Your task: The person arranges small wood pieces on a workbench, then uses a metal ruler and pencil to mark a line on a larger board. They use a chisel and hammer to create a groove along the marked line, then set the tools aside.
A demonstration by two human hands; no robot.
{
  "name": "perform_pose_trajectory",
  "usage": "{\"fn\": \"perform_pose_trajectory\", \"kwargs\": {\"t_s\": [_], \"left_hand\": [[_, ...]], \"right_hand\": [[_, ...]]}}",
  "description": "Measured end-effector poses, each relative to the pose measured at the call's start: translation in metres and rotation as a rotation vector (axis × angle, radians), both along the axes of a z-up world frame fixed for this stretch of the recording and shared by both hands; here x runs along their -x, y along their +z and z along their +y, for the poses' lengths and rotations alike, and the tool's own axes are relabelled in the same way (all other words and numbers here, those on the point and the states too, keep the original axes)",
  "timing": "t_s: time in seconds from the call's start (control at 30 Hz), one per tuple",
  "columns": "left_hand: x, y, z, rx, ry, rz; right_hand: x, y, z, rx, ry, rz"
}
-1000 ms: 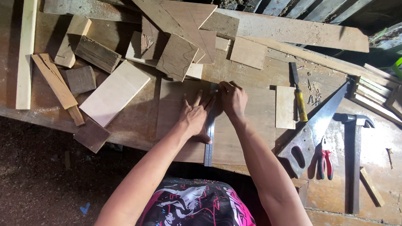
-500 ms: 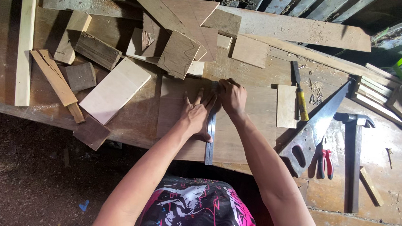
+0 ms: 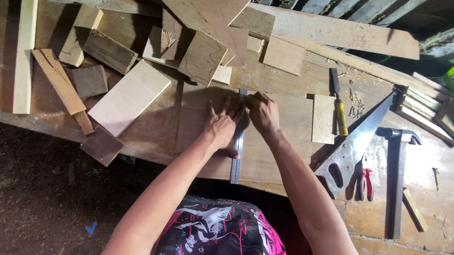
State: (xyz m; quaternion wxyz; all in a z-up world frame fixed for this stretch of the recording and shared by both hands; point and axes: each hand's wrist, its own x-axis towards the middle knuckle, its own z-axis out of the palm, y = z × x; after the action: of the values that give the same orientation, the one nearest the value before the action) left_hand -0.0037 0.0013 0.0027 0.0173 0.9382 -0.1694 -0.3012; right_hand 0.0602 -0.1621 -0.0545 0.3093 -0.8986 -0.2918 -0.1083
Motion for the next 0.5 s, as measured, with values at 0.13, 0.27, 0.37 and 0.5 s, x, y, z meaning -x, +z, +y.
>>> {"fn": "perform_pose_trajectory", "kwargs": {"t_s": [0.13,0.27,0.37,0.5], "left_hand": [[-0.003,0.004,0.000,-0.011,0.026,0.016],[0.000,0.001,0.000,0.009,0.028,-0.019],[-0.001,0.000,0.000,-0.015,0.005,-0.012],[-0.004,-0.001,0.001,-0.009,0.012,0.011]], "right_hand": [[0.011,0.003,-0.003,-0.058,0.058,-0.037],[0.029,0.000,-0.009,-0.014,0.087,-0.006],[0.045,-0.002,-0.016,0.013,0.093,0.036],[0.064,-0.003,-0.020,0.017,0.119,0.045]]}}
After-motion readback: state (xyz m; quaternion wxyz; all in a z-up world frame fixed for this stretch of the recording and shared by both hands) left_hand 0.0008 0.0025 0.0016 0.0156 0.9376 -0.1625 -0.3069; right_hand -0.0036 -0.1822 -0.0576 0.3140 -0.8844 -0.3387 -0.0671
